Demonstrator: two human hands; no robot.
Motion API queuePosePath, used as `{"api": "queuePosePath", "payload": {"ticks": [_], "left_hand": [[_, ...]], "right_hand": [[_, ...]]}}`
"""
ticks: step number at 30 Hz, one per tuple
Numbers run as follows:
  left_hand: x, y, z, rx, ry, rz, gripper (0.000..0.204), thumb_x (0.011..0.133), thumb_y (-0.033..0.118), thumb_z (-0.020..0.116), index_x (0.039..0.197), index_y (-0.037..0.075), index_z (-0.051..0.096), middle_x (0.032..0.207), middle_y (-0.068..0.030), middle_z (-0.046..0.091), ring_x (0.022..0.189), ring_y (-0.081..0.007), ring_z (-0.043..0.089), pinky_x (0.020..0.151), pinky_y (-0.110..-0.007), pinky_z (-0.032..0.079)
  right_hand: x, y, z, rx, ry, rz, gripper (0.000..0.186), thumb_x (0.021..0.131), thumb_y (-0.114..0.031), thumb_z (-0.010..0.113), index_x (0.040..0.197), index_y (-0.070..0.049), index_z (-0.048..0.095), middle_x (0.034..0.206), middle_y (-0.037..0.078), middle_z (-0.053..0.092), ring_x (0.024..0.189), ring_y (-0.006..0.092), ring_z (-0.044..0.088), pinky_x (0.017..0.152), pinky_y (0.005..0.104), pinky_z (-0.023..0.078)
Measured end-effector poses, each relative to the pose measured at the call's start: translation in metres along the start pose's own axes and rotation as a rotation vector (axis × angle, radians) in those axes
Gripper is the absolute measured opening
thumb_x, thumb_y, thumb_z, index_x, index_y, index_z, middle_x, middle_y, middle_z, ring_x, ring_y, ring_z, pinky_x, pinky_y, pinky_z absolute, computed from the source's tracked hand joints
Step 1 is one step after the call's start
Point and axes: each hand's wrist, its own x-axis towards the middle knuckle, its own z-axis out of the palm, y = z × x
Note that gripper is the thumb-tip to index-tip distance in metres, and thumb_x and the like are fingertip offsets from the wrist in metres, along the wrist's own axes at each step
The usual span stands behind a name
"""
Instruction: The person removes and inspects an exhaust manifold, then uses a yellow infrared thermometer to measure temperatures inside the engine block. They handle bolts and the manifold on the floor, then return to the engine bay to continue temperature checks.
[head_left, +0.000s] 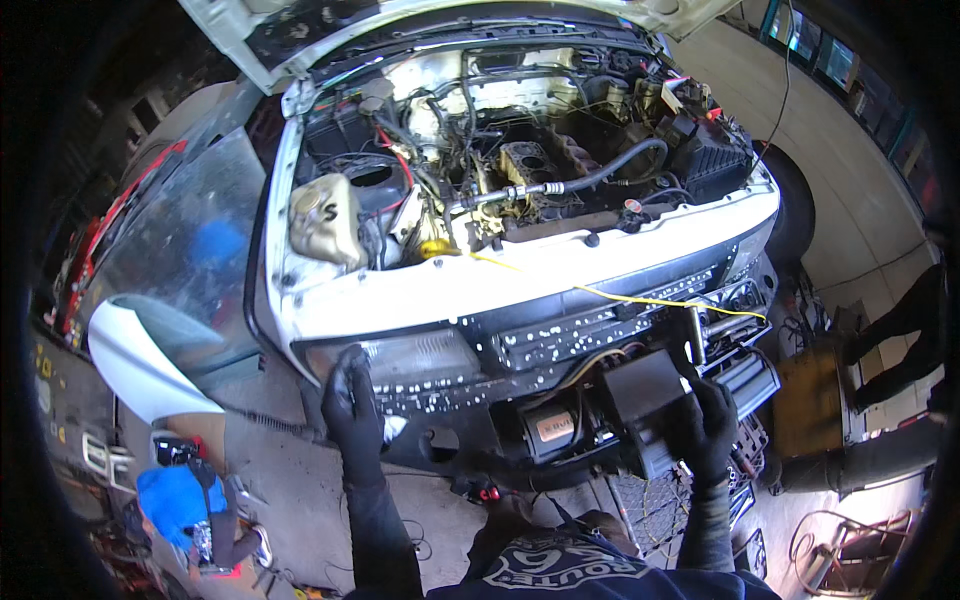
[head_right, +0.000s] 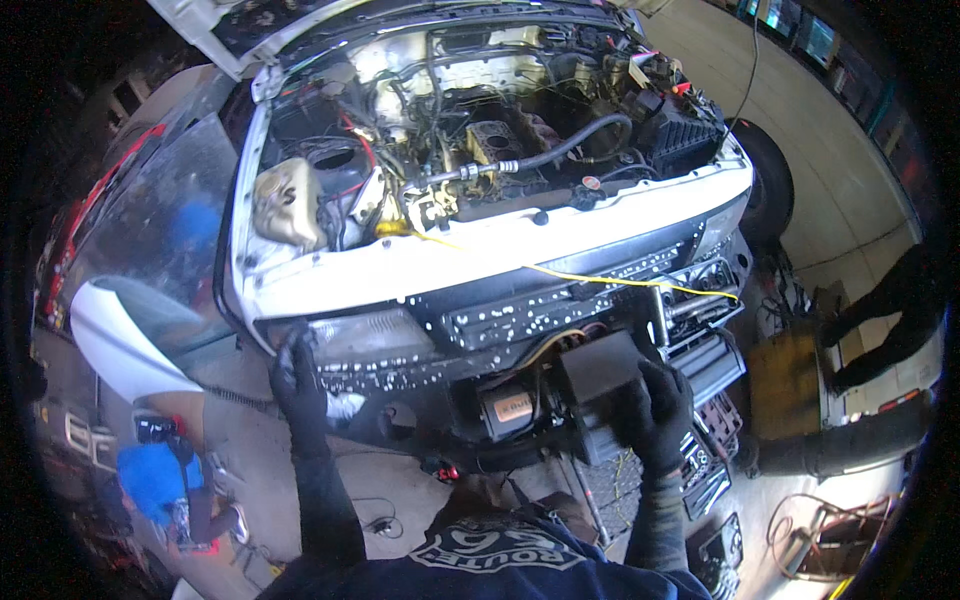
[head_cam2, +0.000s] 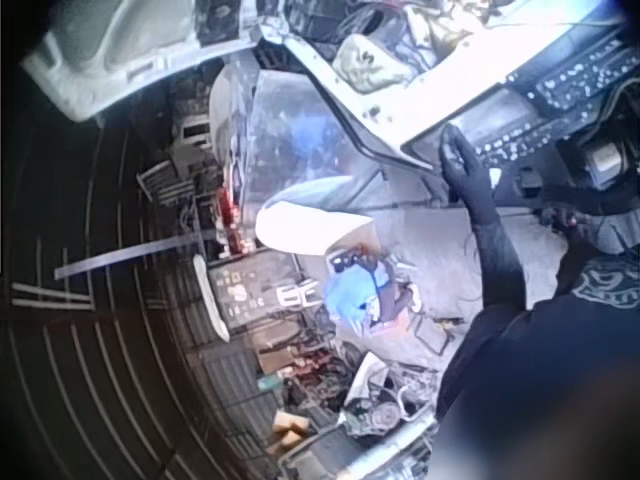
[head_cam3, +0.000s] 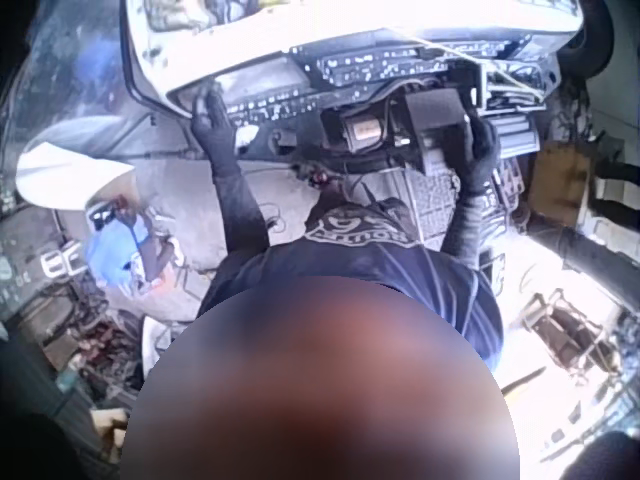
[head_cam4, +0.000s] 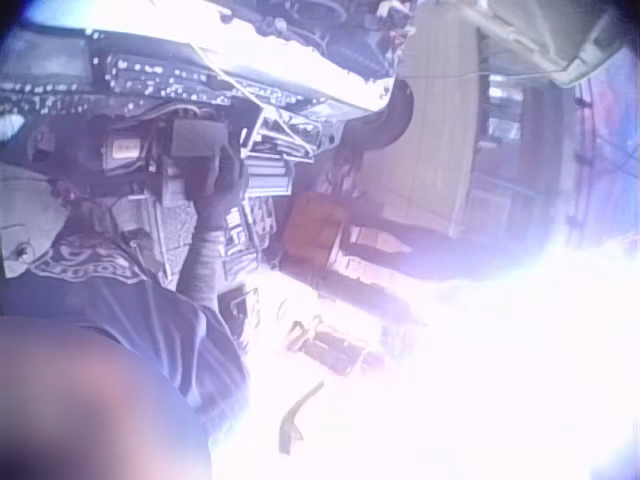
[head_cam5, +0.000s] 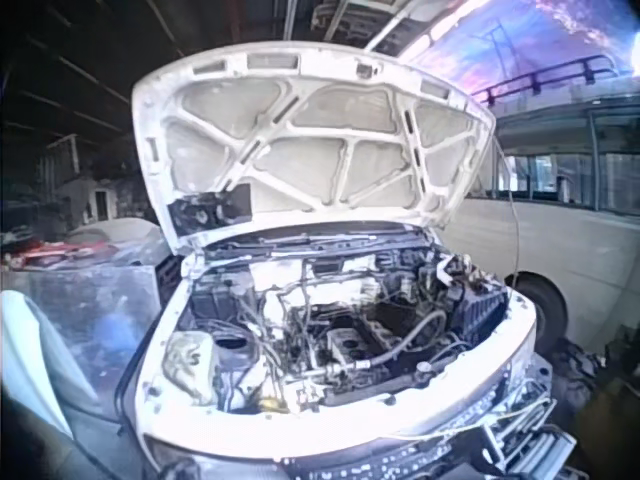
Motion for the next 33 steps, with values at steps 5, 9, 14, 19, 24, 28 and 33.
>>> {"api": "queuePosePath", "payload": {"ticks": [5, 9, 14, 19, 24, 28, 33], "left_hand": [[0.128, -0.032, 0.079, 0.118, 0.035, 0.251, 0.030, 0.103, 0.009, 0.060, 0.128, -0.008, 0.063, 0.122, -0.0191, 0.070, 0.113, -0.0271, 0.068, 0.100, -0.038, 0.052], [0.142, -0.047, 0.098, 0.582, 0.071, 0.425, 0.040, 0.094, 0.025, 0.072, 0.126, 0.003, 0.068, 0.112, -0.0153, 0.075, 0.106, -0.0350, 0.070, 0.093, -0.045, 0.053], [0.127, -0.041, 0.081, 0.767, -0.124, 0.164, 0.043, 0.094, 0.024, 0.070, 0.130, 0.002, 0.067, 0.120, -0.0170, 0.070, 0.113, -0.0363, 0.064, 0.101, -0.048, 0.049], [0.121, -0.063, 0.067, 0.752, -0.253, 0.285, 0.047, 0.102, 0.025, 0.062, 0.136, -0.008, 0.059, 0.136, -0.0220, 0.062, 0.123, -0.0329, 0.062, 0.107, -0.043, 0.049], [0.118, -0.064, 0.066, 0.540, -0.215, -0.106, 0.045, 0.104, 0.023, 0.057, 0.134, -0.010, 0.060, 0.137, -0.0232, 0.063, 0.127, -0.0337, 0.061, 0.107, -0.043, 0.050], [0.114, -0.066, 0.051, 0.848, -0.335, 0.143, 0.041, 0.106, 0.019, 0.053, 0.136, -0.007, 0.060, 0.132, -0.0239, 0.065, 0.119, -0.0357, 0.065, 0.102, -0.043, 0.052], [0.101, -0.099, 0.037, 1.070, -0.300, 0.182, 0.032, 0.105, 0.014, 0.057, 0.129, -0.004, 0.066, 0.118, -0.0223, 0.070, 0.108, -0.0345, 0.068, 0.093, -0.046, 0.056]], "right_hand": [[0.008, -0.010, 0.001, -0.173, -0.008, 0.090, 0.031, 0.088, -0.021, 0.069, 0.111, -0.001, 0.070, 0.110, 0.019, 0.066, 0.107, 0.0376, 0.061, 0.096, 0.0462, 0.047], [0.016, -0.016, 0.003, -0.370, -0.011, 0.160, 0.042, 0.089, -0.033, 0.066, 0.116, -0.001, 0.068, 0.119, 0.019, 0.064, 0.118, 0.0392, 0.055, 0.109, 0.0519, 0.038], [0.021, -0.015, 0.006, -0.453, -0.070, 0.300, 0.051, 0.088, -0.037, 0.068, 0.126, -0.002, 0.065, 0.129, 0.021, 0.059, 0.124, 0.0423, 0.052, 0.111, 0.0525, 0.036], [0.027, -0.012, 0.009, -0.619, -0.162, 0.323, 0.059, 0.088, -0.042, 0.067, 0.131, -0.001, 0.063, 0.134, 0.022, 0.058, 0.128, 0.0440, 0.051, 0.109, 0.0549, 0.038], [0.030, -0.009, 0.010, -0.714, -0.205, 0.313, 0.062, 0.090, -0.045, 0.062, 0.132, 0.000, 0.061, 0.134, 0.024, 0.058, 0.128, 0.0460, 0.051, 0.110, 0.0562, 0.038], [0.029, -0.008, 0.011, -0.716, -0.207, 0.325, 0.061, 0.089, -0.042, 0.064, 0.132, 0.001, 0.061, 0.135, 0.024, 0.058, 0.129, 0.0466, 0.050, 0.111, 0.0566, 0.037], [0.029, -0.009, 0.010, -0.619, -0.165, 0.372, 0.063, 0.090, -0.045, 0.063, 0.135, 0.000, 0.061, 0.136, 0.024, 0.056, 0.131, 0.0452, 0.049, 0.111, 0.0562, 0.036]]}}
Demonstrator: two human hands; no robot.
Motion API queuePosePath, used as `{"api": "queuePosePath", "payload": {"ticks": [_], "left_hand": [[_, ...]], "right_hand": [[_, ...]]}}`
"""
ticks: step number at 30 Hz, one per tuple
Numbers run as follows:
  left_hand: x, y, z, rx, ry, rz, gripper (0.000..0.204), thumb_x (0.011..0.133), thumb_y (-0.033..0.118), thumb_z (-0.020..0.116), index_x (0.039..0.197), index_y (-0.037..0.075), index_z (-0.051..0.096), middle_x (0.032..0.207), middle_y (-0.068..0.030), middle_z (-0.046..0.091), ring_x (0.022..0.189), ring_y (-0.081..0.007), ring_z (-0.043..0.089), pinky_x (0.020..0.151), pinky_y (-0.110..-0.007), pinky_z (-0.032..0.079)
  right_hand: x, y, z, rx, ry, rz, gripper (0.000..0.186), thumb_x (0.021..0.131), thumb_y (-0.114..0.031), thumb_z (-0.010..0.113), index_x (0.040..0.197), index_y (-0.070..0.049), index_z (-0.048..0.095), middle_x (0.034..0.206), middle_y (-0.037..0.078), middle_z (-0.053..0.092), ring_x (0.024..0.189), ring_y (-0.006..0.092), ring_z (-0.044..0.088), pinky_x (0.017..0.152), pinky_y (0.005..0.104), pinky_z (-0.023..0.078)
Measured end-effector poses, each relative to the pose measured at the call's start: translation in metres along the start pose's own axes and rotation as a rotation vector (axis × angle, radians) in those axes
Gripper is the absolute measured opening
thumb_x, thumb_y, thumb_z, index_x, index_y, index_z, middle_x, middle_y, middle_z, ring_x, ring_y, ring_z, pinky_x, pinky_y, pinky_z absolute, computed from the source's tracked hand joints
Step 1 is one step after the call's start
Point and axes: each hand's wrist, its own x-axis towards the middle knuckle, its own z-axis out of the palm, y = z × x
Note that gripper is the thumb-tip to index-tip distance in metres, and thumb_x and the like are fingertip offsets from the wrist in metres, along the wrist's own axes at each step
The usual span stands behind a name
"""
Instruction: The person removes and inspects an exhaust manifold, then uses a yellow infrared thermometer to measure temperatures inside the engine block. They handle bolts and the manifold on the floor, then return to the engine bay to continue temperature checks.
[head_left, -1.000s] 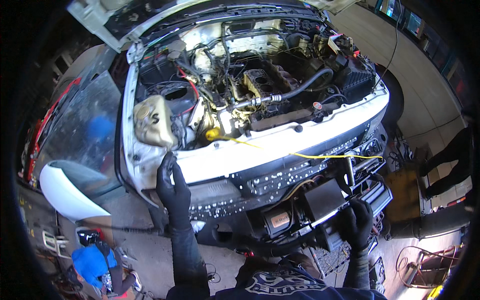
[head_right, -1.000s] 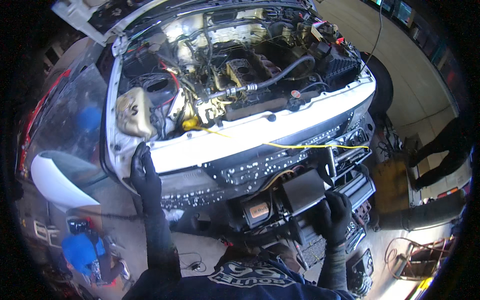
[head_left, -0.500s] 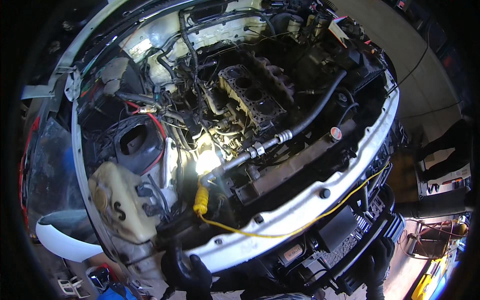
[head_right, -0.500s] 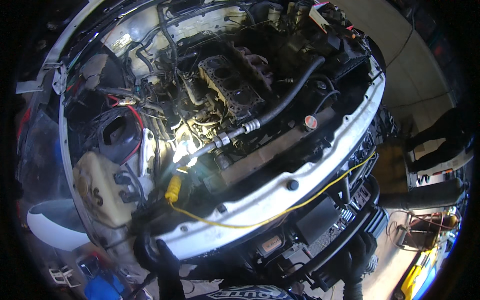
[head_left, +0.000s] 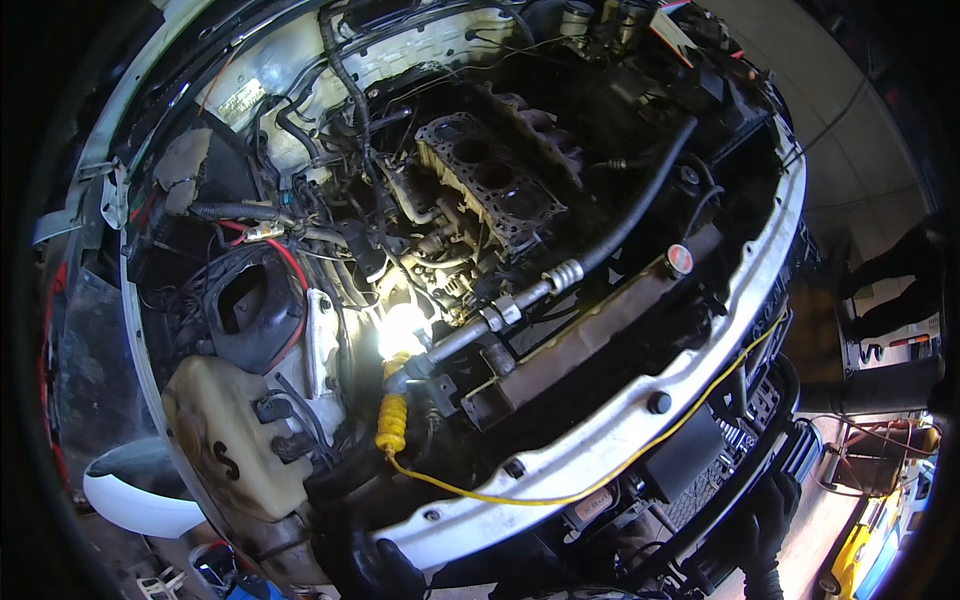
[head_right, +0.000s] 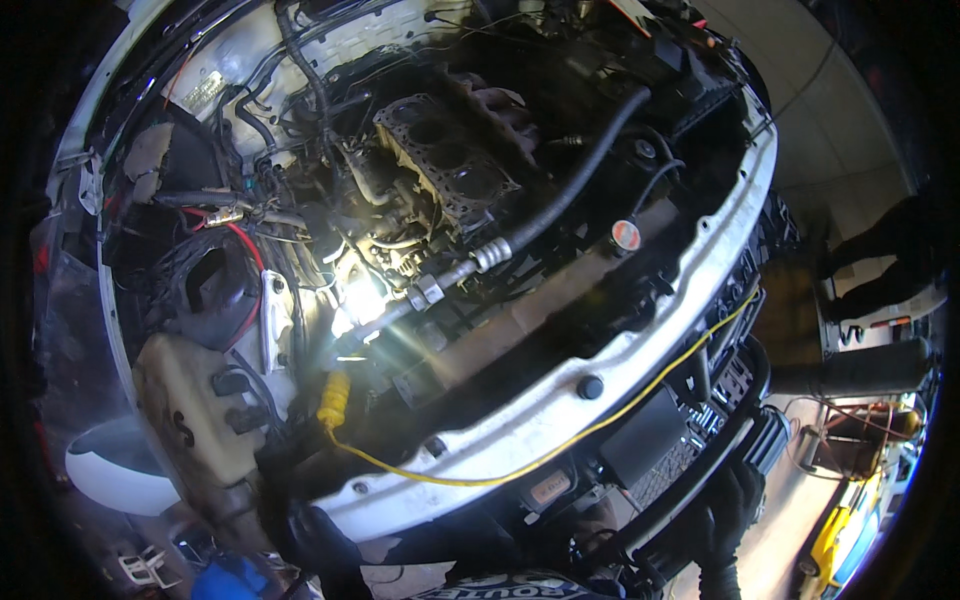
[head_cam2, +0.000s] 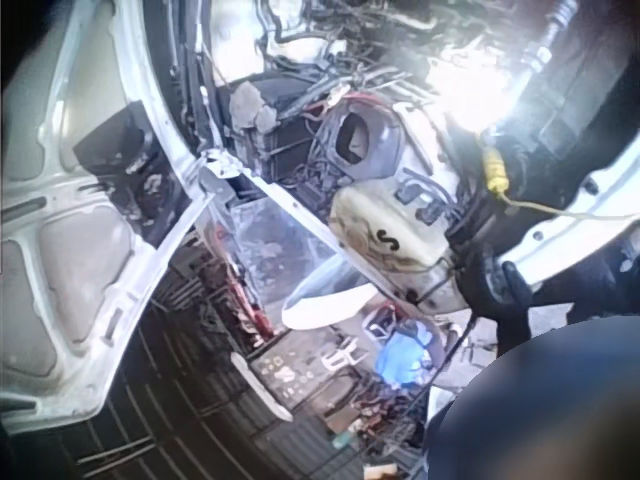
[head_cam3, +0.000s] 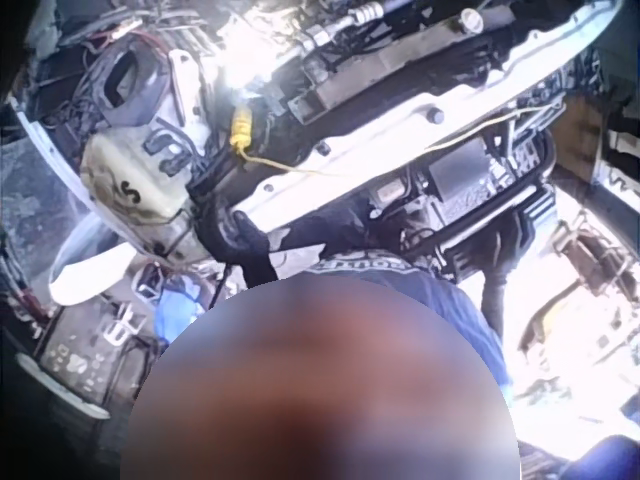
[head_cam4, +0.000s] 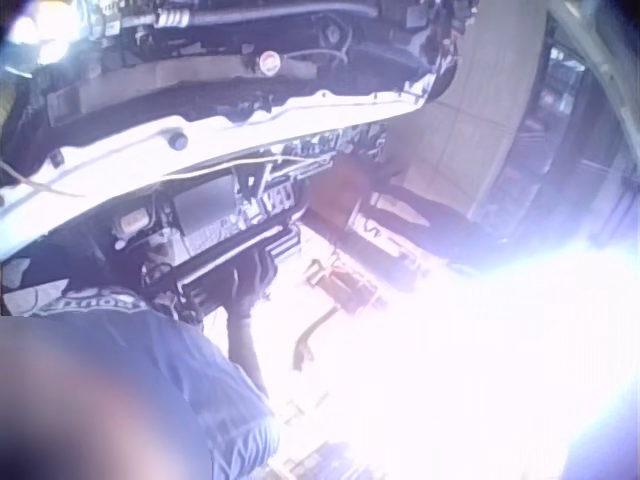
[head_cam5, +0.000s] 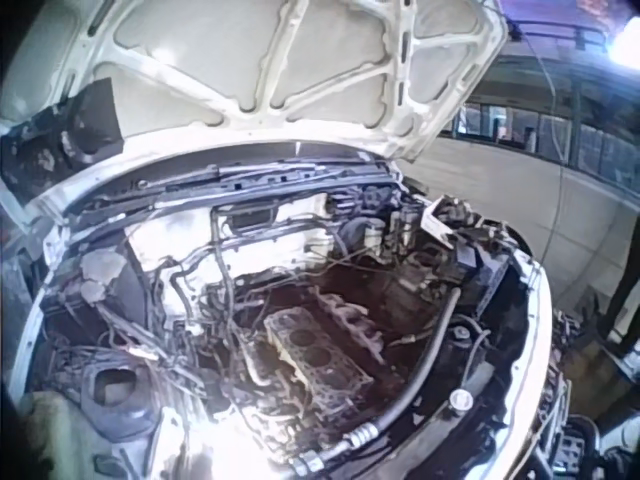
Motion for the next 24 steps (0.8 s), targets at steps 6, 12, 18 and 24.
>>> {"api": "queuePosePath", "payload": {"ticks": [6, 12, 18, 24], "left_hand": [[0.029, 0.032, -0.018, -0.247, 0.120, 0.001, 0.031, 0.100, 0.017, 0.066, 0.124, -0.004, 0.068, 0.121, -0.0204, 0.070, 0.113, -0.0329, 0.066, 0.097, -0.047, 0.053], [0.052, 0.057, -0.027, -0.319, 0.249, 0.040, 0.031, 0.099, 0.021, 0.067, 0.123, 0.002, 0.071, 0.123, -0.0213, 0.070, 0.118, -0.0421, 0.063, 0.107, -0.051, 0.045], [0.052, 0.055, -0.027, -0.163, 0.233, 0.034, 0.023, 0.101, 0.022, 0.064, 0.112, 0.003, 0.072, 0.107, -0.0172, 0.072, 0.102, -0.0384, 0.066, 0.093, -0.049, 0.050], [0.056, 0.108, -0.045, -0.511, 0.303, -0.052, 0.027, 0.102, 0.019, 0.066, 0.119, -0.001, 0.069, 0.114, -0.0165, 0.071, 0.107, -0.0292, 0.068, 0.096, -0.041, 0.053]], "right_hand": [[-0.001, 0.001, -0.005, 0.133, 0.038, -0.013, 0.059, 0.090, -0.043, 0.063, 0.130, 0.000, 0.064, 0.136, 0.024, 0.056, 0.132, 0.0449, 0.046, 0.114, 0.0560, 0.032], [-0.005, 0.005, -0.007, 0.219, 0.109, -0.017, 0.047, 0.087, -0.036, 0.067, 0.122, -0.004, 0.069, 0.134, 0.021, 0.059, 0.132, 0.0441, 0.048, 0.116, 0.0565, 0.029], [-0.008, 0.016, -0.002, 0.283, 0.206, -0.053, 0.036, 0.085, -0.027, 0.069, 0.115, -0.007, 0.070, 0.125, 0.017, 0.064, 0.127, 0.0400, 0.053, 0.118, 0.0576, 0.026], [-0.010, 0.029, -0.004, 0.334, 0.183, -0.126, 0.040, 0.085, -0.034, 0.069, 0.116, -0.008, 0.070, 0.120, 0.014, 0.066, 0.127, 0.0379, 0.055, 0.119, 0.0615, 0.024]]}}
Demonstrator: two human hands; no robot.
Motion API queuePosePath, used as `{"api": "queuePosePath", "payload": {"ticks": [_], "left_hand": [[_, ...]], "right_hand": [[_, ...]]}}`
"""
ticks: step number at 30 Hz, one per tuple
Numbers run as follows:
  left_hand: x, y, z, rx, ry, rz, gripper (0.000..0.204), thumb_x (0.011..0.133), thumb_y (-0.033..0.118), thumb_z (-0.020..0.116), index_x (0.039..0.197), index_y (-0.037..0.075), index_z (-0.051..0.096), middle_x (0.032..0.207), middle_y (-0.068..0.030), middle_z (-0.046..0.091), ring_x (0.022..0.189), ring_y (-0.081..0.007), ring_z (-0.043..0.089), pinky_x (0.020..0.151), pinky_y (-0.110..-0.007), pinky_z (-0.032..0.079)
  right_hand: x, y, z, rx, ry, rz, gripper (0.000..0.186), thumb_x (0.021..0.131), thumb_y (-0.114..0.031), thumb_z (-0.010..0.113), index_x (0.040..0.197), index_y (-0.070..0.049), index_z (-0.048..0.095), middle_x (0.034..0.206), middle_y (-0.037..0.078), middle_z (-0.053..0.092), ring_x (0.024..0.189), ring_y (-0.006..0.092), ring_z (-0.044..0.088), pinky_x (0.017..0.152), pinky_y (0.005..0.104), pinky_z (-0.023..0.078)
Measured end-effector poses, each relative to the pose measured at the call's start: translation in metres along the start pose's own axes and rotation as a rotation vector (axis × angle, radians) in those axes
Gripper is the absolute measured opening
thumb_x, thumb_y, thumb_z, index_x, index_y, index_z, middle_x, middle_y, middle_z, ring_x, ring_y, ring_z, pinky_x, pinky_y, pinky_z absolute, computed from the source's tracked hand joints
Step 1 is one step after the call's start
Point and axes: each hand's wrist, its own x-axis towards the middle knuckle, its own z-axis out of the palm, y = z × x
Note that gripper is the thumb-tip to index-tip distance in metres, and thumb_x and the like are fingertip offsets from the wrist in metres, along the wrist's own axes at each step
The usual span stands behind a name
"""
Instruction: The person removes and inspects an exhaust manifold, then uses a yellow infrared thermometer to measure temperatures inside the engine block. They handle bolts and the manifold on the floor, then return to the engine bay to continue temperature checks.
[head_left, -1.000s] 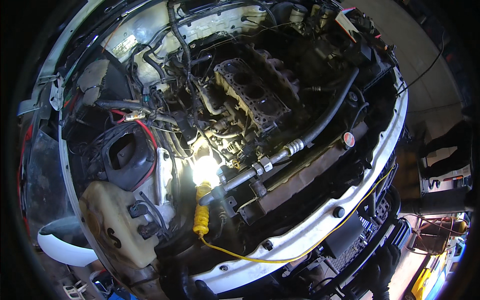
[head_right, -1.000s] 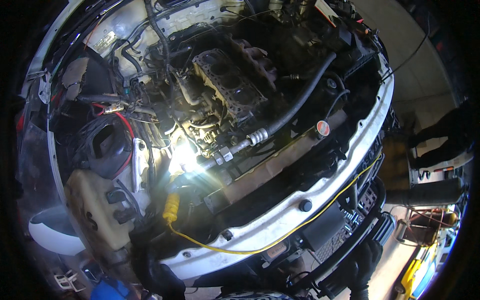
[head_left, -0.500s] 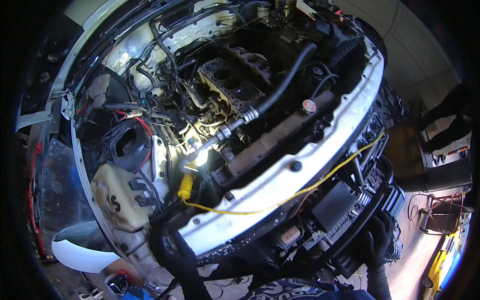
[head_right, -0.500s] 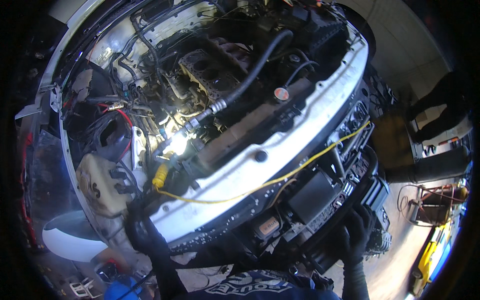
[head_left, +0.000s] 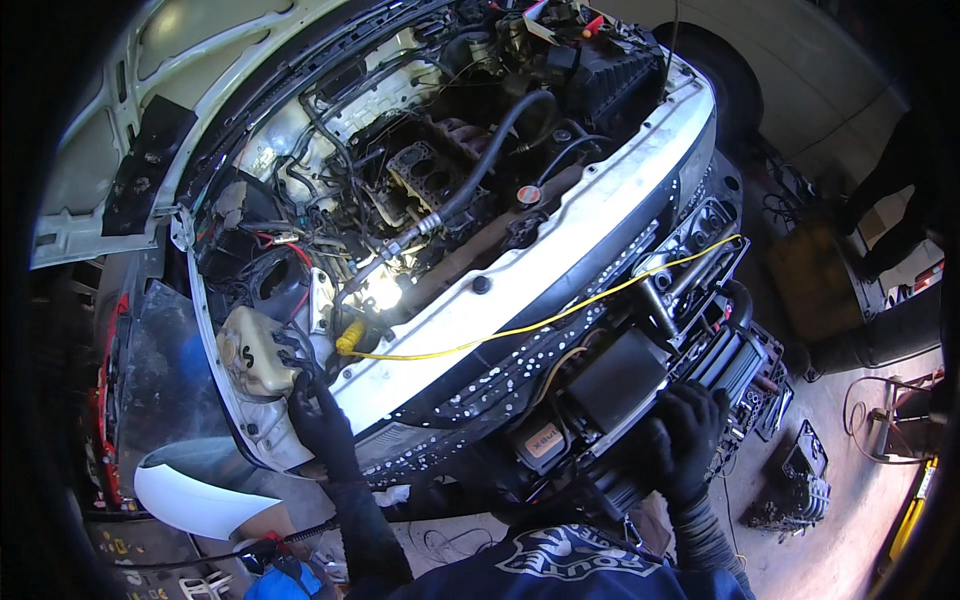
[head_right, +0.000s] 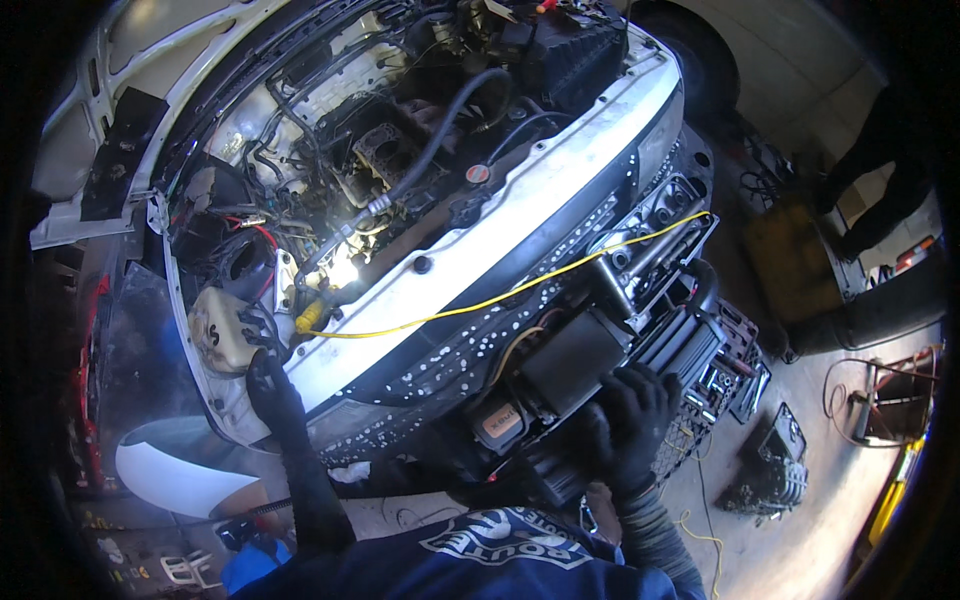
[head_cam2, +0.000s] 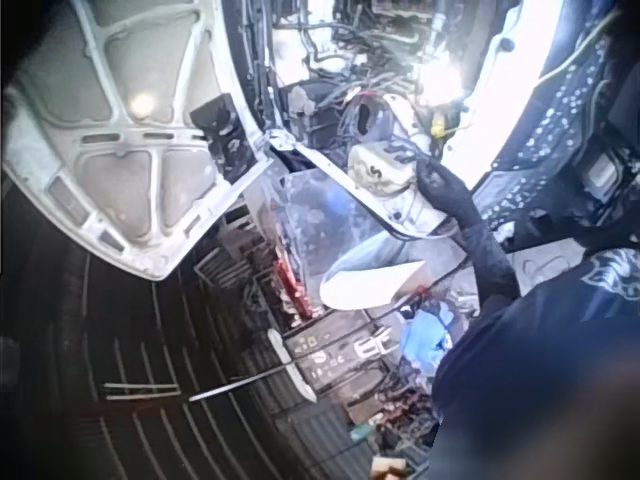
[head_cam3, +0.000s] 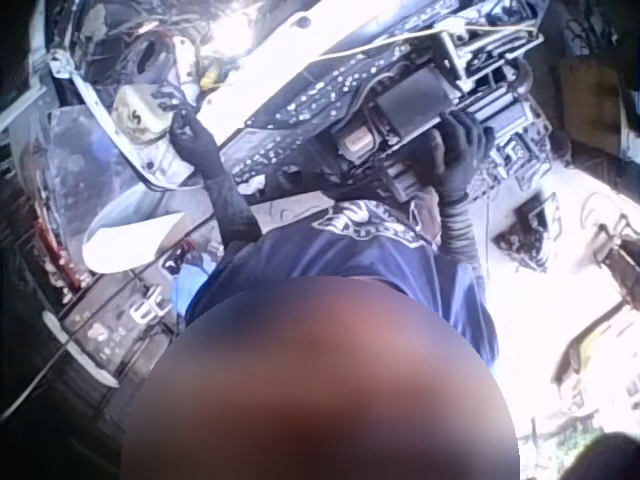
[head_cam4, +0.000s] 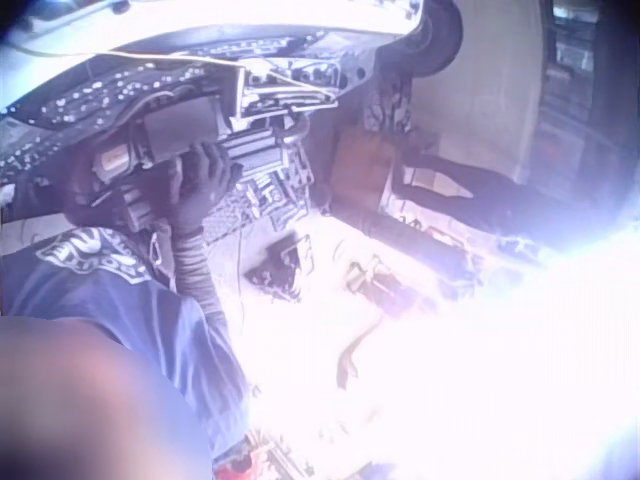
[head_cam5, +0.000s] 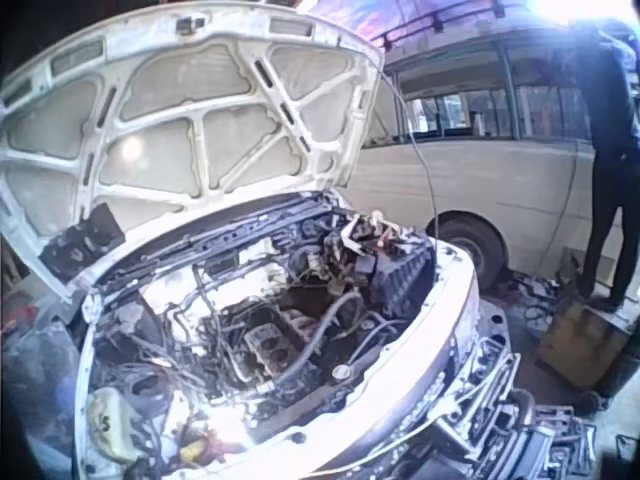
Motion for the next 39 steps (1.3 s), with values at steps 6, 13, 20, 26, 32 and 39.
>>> {"api": "queuePosePath", "payload": {"ticks": [6, 13, 20, 26, 32, 39], "left_hand": [[-0.031, 0.106, 0.072, 0.112, -0.137, 0.317, 0.037, 0.101, 0.023, 0.065, 0.129, 0.000, 0.063, 0.131, -0.0206, 0.062, 0.118, -0.0357, 0.062, 0.102, -0.045, 0.050], [-0.044, 0.102, 0.137, 0.419, 0.153, 0.489, 0.033, 0.102, 0.030, 0.063, 0.119, 0.002, 0.072, 0.119, -0.0192, 0.071, 0.114, -0.0376, 0.065, 0.102, -0.049, 0.048], [-0.038, 0.089, 0.134, 0.541, 0.045, 0.486, 0.039, 0.106, 0.037, 0.055, 0.117, 0.005, 0.074, 0.119, -0.0166, 0.072, 0.113, -0.0354, 0.066, 0.099, -0.049, 0.050], [-0.041, 0.093, 0.135, 0.563, 0.048, 0.429, 0.038, 0.106, 0.037, 0.056, 0.116, 0.006, 0.074, 0.119, -0.0149, 0.071, 0.114, -0.0345, 0.065, 0.096, -0.048, 0.051], [-0.050, 0.106, 0.131, 0.510, 0.067, 0.431, 0.029, 0.099, 0.022, 0.063, 0.122, 0.007, 0.071, 0.122, -0.0143, 0.071, 0.124, -0.0364, 0.060, 0.108, -0.049, 0.044], [-0.050, 0.125, 0.125, 0.479, 0.011, 0.373, 0.033, 0.094, 0.021, 0.063, 0.123, 0.005, 0.068, 0.129, -0.0167, 0.066, 0.129, -0.0396, 0.055, 0.112, -0.053, 0.041]], "right_hand": [[0.008, 0.021, -0.032, 0.324, -0.168, -0.099, 0.047, 0.088, -0.042, 0.068, 0.119, -0.008, 0.070, 0.125, 0.016, 0.064, 0.127, 0.0387, 0.054, 0.119, 0.0603, 0.025], [0.089, 0.140, -0.058, 0.246, -0.109, -0.150, 0.045, 0.091, -0.042, 0.068, 0.121, -0.008, 0.070, 0.128, 0.020, 0.061, 0.122, 0.0414, 0.055, 0.108, 0.0535, 0.039], [0.096, 0.156, -0.041, 0.102, -0.215, -0.138, 0.035, 0.084, -0.039, 0.068, 0.105, -0.011, 0.070, 0.104, 0.015, 0.062, 0.093, 0.0356, 0.064, 0.082, 0.0502, 0.048], [0.113, 0.149, -0.033, 0.129, -0.371, -0.024, 0.040, 0.085, -0.040, 0.069, 0.114, -0.013, 0.070, 0.114, 0.021, 0.064, 0.091, 0.0377, 0.068, 0.077, 0.0518, 0.050], [0.119, 0.141, -0.035, -0.001, -0.378, -0.063, 0.048, 0.086, -0.039, 0.072, 0.124, -0.009, 0.067, 0.105, 0.020, 0.064, 0.094, 0.0392, 0.065, 0.079, 0.0509, 0.051], [0.131, 0.125, -0.039, -0.039, -0.382, -0.080, 0.033, 0.086, -0.035, 0.072, 0.100, -0.008, 0.061, 0.094, 0.016, 0.060, 0.083, 0.0381, 0.064, 0.068, 0.0509, 0.048]]}}
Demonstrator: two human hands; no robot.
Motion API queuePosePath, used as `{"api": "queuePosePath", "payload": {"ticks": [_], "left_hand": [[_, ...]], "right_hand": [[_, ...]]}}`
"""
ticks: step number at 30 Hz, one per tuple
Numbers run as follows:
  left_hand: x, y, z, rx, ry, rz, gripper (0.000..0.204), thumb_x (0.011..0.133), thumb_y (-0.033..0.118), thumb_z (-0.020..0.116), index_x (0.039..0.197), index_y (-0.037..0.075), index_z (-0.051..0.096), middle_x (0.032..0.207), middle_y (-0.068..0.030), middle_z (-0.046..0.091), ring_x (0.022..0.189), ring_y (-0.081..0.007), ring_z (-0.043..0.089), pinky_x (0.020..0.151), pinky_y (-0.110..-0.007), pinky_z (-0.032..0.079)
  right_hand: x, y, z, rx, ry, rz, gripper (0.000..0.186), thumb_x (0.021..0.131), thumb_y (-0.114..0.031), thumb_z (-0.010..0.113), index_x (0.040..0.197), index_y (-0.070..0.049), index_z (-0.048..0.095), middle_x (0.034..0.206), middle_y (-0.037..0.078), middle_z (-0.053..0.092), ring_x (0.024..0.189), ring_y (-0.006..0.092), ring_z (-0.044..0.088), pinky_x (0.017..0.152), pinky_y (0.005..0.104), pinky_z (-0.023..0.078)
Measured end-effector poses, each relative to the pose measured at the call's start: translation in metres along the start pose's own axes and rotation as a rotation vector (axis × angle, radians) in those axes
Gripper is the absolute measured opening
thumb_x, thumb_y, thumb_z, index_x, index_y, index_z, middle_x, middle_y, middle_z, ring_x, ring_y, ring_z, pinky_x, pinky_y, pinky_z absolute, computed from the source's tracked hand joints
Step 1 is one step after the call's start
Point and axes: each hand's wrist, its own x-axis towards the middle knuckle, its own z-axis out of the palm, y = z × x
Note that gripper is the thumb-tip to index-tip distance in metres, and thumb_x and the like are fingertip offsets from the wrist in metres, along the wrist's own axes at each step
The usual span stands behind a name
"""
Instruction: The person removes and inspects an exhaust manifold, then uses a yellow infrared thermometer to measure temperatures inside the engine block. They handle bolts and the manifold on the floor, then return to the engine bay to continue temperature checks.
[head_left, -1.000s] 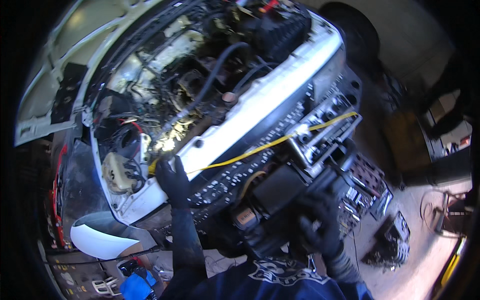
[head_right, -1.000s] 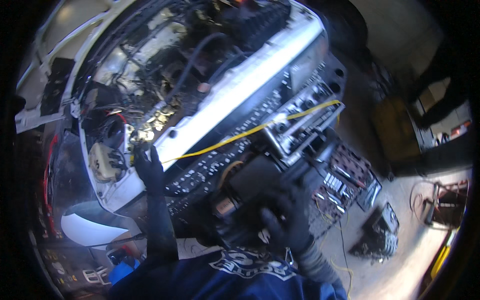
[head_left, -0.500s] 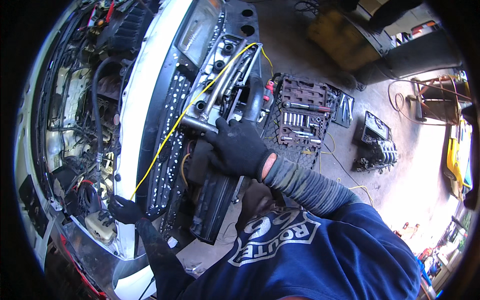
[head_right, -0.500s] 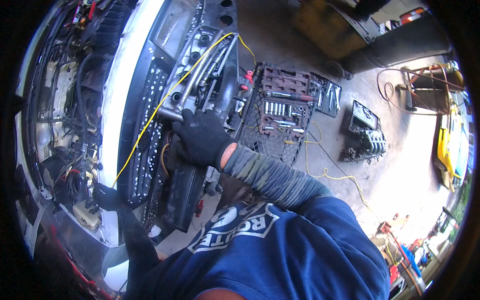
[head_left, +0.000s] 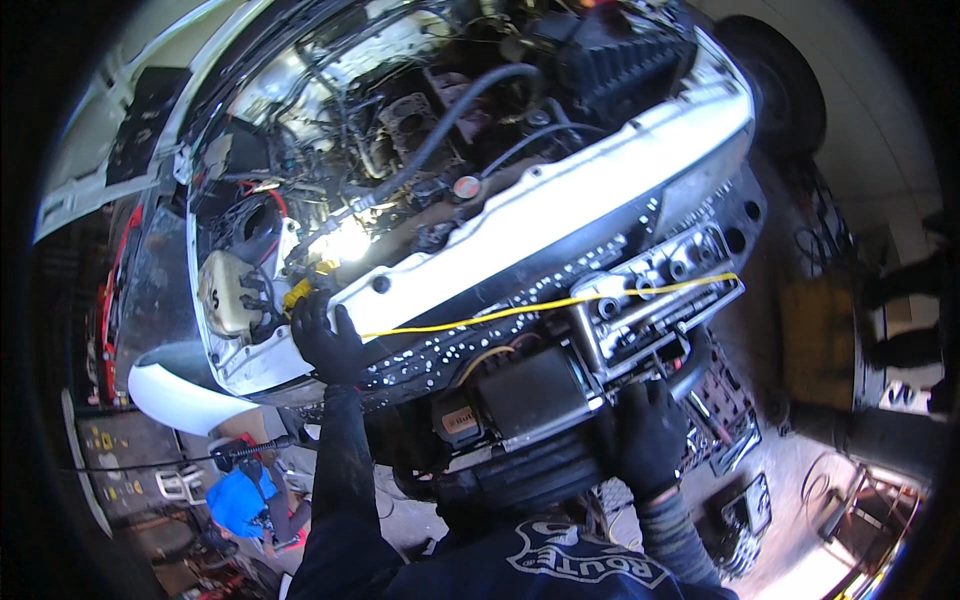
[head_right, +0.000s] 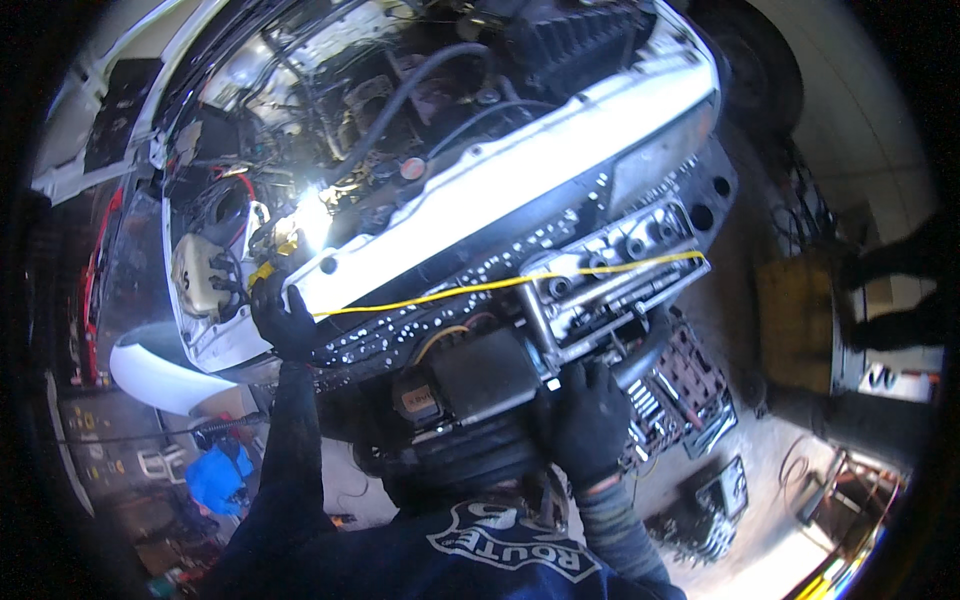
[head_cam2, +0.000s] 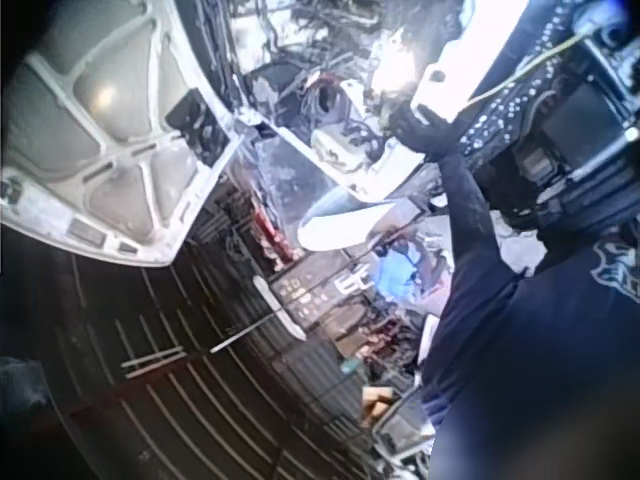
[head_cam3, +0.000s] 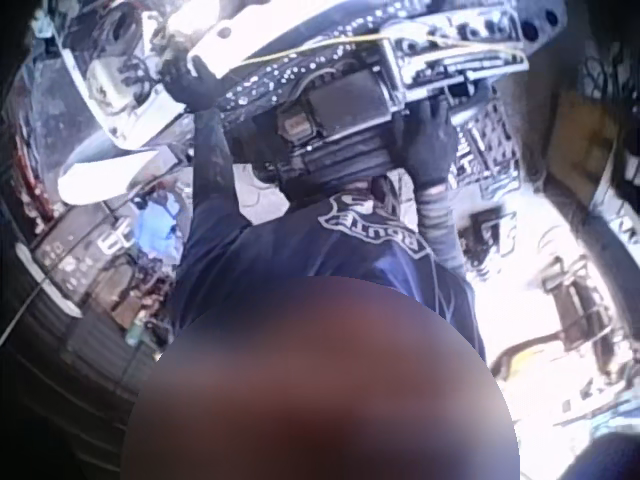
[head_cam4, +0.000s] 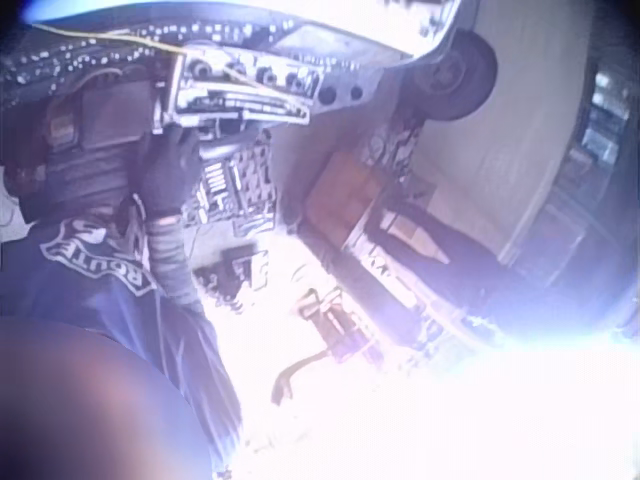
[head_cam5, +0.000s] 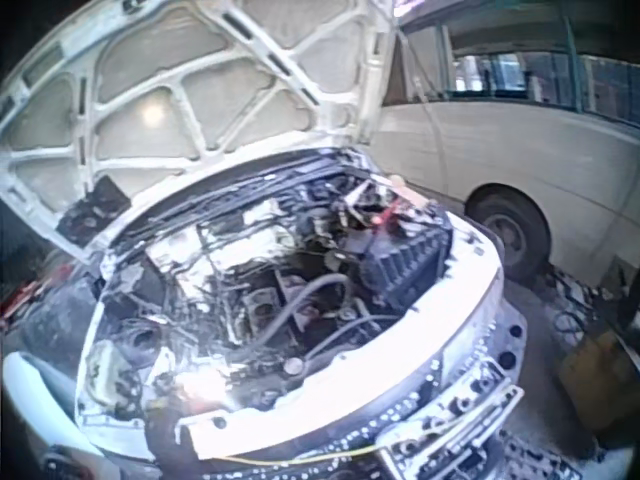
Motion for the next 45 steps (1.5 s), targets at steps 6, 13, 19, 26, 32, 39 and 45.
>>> {"api": "queuePosePath", "payload": {"ticks": [6, 13, 19, 26, 32, 39, 45], "left_hand": [[0.003, 0.002, -0.002, -0.041, -0.001, -0.016, 0.036, 0.090, 0.018, 0.065, 0.122, 0.001, 0.068, 0.129, -0.0171, 0.068, 0.129, -0.0379, 0.057, 0.115, -0.053, 0.038], [0.004, 0.003, -0.004, -0.056, -0.043, -0.082, 0.041, 0.089, 0.023, 0.063, 0.124, 0.003, 0.069, 0.134, -0.0149, 0.066, 0.133, -0.0384, 0.053, 0.116, -0.052, 0.037], [0.003, 0.000, -0.006, -0.061, -0.083, -0.088, 0.043, 0.089, 0.027, 0.064, 0.127, 0.005, 0.068, 0.132, -0.0143, 0.066, 0.135, -0.0378, 0.051, 0.116, -0.053, 0.036], [-0.001, -0.007, -0.001, 0.003, -0.088, -0.093, 0.041, 0.090, 0.029, 0.069, 0.125, 0.006, 0.068, 0.127, -0.0157, 0.066, 0.126, -0.0394, 0.056, 0.112, -0.054, 0.038], [0.035, -0.039, 0.015, -0.259, -0.366, -0.144, 0.025, 0.095, 0.023, 0.073, 0.111, 0.005, 0.069, 0.098, -0.0130, 0.066, 0.089, -0.0324, 0.064, 0.076, -0.045, 0.050], [0.045, -0.018, 0.009, -0.352, -0.213, -0.415, 0.022, 0.093, 0.023, 0.074, 0.081, 0.005, 0.068, 0.074, -0.0129, 0.064, 0.069, -0.0323, 0.064, 0.064, -0.044, 0.049], [0.049, -0.014, 0.009, -0.358, -0.242, -0.524, 0.027, 0.090, 0.026, 0.076, 0.080, 0.003, 0.066, 0.075, -0.0144, 0.064, 0.068, -0.0343, 0.063, 0.065, -0.044, 0.051]], "right_hand": [[0.003, -0.002, 0.000, -0.058, -0.050, 0.021, 0.033, 0.084, -0.037, 0.074, 0.094, -0.009, 0.060, 0.094, 0.017, 0.059, 0.078, 0.0392, 0.062, 0.065, 0.0497, 0.047], [0.004, -0.001, 0.000, -0.062, -0.110, 0.062, 0.041, 0.086, -0.041, 0.072, 0.106, -0.006, 0.062, 0.105, 0.020, 0.062, 0.088, 0.0414, 0.063, 0.073, 0.0520, 0.049], [0.001, 0.003, 0.006, -0.056, -0.084, 0.089, 0.044, 0.087, -0.040, 0.071, 0.111, -0.003, 0.065, 0.103, 0.022, 0.063, 0.092, 0.0438, 0.063, 0.077, 0.0523, 0.050], [0.004, -0.007, -0.006, 0.056, -0.046, 0.108, 0.031, 0.086, -0.033, 0.073, 0.100, -0.006, 0.066, 0.100, 0.018, 0.063, 0.090, 0.0414, 0.062, 0.077, 0.0519, 0.049], [0.018, -0.010, -0.019, 0.035, -0.184, 0.119, 0.023, 0.086, -0.027, 0.073, 0.096, -0.008, 0.065, 0.101, 0.015, 0.064, 0.088, 0.0396, 0.063, 0.075, 0.0501, 0.050], [0.230, -0.031, -0.025, 0.136, 0.191, -0.328, 0.031, 0.089, -0.013, 0.074, 0.117, -0.002, 0.064, 0.103, 0.018, 0.063, 0.099, 0.0403, 0.060, 0.086, 0.0485, 0.047], [0.371, -0.068, 0.053, -0.086, -0.119, -0.212, 0.047, 0.091, -0.036, 0.070, 0.131, -0.012, 0.064, 0.123, 0.020, 0.065, 0.104, 0.0417, 0.064, 0.089, 0.0554, 0.050]]}}
